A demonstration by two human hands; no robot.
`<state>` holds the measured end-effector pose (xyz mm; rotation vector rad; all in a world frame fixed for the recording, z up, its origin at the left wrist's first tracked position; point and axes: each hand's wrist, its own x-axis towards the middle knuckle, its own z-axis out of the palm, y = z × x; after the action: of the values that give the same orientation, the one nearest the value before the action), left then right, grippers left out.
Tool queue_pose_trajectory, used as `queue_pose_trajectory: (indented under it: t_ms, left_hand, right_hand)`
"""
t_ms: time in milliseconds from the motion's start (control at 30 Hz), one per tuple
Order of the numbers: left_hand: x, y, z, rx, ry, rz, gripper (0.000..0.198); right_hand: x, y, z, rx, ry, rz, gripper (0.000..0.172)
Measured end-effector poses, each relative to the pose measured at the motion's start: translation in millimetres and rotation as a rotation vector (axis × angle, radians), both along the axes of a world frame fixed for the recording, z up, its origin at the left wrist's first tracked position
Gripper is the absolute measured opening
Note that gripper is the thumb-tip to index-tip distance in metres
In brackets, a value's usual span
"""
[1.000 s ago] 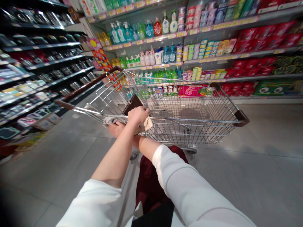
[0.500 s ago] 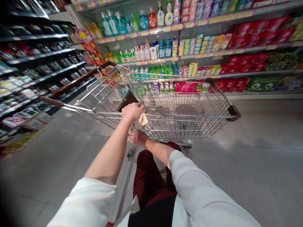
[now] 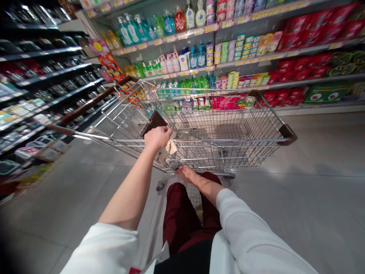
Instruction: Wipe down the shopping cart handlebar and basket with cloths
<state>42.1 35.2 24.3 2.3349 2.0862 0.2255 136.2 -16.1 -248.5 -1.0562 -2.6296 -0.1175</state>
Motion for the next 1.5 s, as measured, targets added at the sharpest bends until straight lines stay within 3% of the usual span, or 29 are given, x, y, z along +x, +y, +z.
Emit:
queue_pose_trajectory:
  t_ms: [133,267,433,533,667,800,900,967,1067,1200,1333,1433,1500]
  left_hand:
    - [1,-1,1.8,-0.008,0.011,0.009,0.048]
    - [2,-2,4.1,-0.011,0.024,0.019,0.048]
    - [2,-2,5.8,-0.020,0.026,0.013,0.050]
    - [2,-3,5.9,-0.021,0.035,0.007,0.051]
    - [2,-2,5.6,-0.015,0.041,0.006,0.051]
    - [1,-1,5.5,-0.023,0.044,0.018,0.054]
    - [2,0,6.5,-0.030,0.046,0.017,0.055]
    - [2,-1,7.8,-0.040,0.054,0.018,0.056]
    - [2,-1,9.2,-0.051,0.075,0.026,0.056]
    - [1,0,9.4,-0.051,0.097,0.030,0.057]
    - [0,1,10.5,-0.076,0.100,0.045,0.061]
    - [1,1,12.7,-0.092,0.102,0.046,0.061]
    - [1,1,13.9,-0.093,0.104,0.038,0.061]
  right_hand:
    - [37,-6,14.1,0.034,-0.011,0.045,0.021]
    - [77,-22,6.9,0.015,-0.028,-0.072,0.021]
    - [72,-30,-5.7,-0.014,-0.048,-0.170,0.013]
    - [72,-31,5.4,0.008,-0.021,-0.169,0.017]
    - [107,-36,19.1,0.044,0.017,-0.161,0.024]
    - [136,-47,3.3,-0.007,-0.006,-0.266,0.022]
    - [133,-54,-13.7,-0.022,-0.006,-0.349,0.024]
    - [127,-55,-15.5,-0.024,0.000,-0.379,0.025]
    - [129,-55,-0.8,-0.011,0.023,-0.375,0.023]
    - [154,-57,18.1,0.033,0.065,-0.420,0.027]
    - [171,-62,0.0,-0.077,0.024,-0.469,0.024]
    - [167,-68,-20.7,-0.124,0.013,-0.517,0.023]
    - [162,-71,-25.2,-0.111,0.028,-0.542,0.023]
